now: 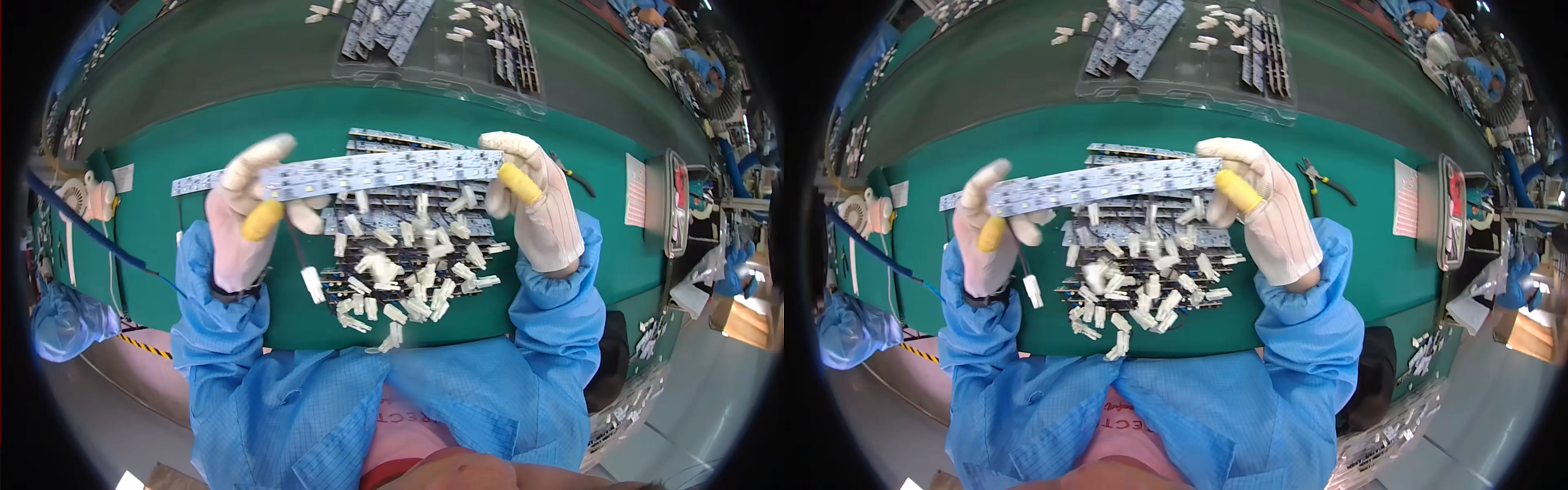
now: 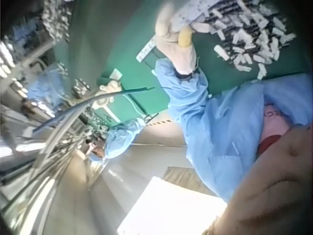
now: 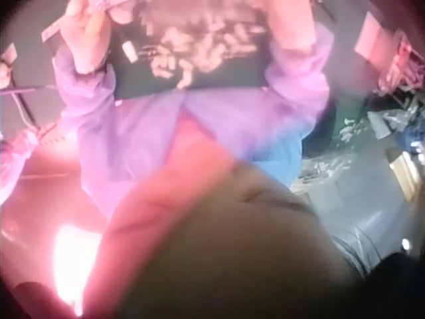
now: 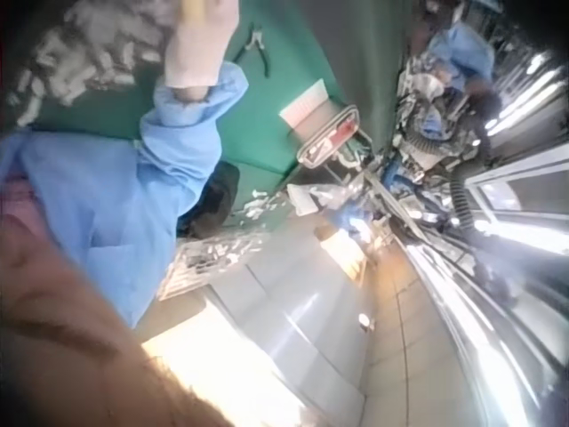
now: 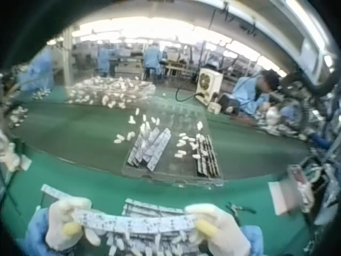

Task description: Assembling components onto printed circuit boards at an industrial workstation.

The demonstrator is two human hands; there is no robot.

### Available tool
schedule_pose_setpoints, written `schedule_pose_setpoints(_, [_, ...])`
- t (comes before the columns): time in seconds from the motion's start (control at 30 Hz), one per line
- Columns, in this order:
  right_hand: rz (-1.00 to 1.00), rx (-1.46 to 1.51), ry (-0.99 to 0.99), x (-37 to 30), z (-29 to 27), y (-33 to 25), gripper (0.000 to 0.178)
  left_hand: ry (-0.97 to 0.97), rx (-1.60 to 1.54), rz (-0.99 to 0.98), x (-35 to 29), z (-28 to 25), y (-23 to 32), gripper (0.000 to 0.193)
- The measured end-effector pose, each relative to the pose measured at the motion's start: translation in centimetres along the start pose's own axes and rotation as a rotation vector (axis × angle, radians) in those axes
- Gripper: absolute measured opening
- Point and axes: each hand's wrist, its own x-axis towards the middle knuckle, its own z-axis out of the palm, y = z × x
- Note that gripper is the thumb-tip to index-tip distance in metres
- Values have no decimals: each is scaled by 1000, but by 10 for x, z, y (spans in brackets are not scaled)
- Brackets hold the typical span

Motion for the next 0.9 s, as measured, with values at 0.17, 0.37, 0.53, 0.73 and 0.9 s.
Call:
schedule_pose_setpoints(0.17, [-13,104,-14,-6,-3,11,60,57,298,-85,4,-8,-11,29])
schedule_pose_setpoints(0.37, [-104,10,-21,-13,-6,7,49,109,251,-121,2,-7,-19,29])
schedule_pose_setpoints(0.53, [48,229,-138,-19,2,-5,25,279,484,-249,16,3,-5,30])
schedule_pose_setpoints(0.73, [65,336,-159,-4,-9,12,38,200,549,-145,11,2,0,43])
schedule_pose_setpoints(0.9, [45,173,-135,-4,-12,21,39,148,529,-99,3,-3,-5,42])
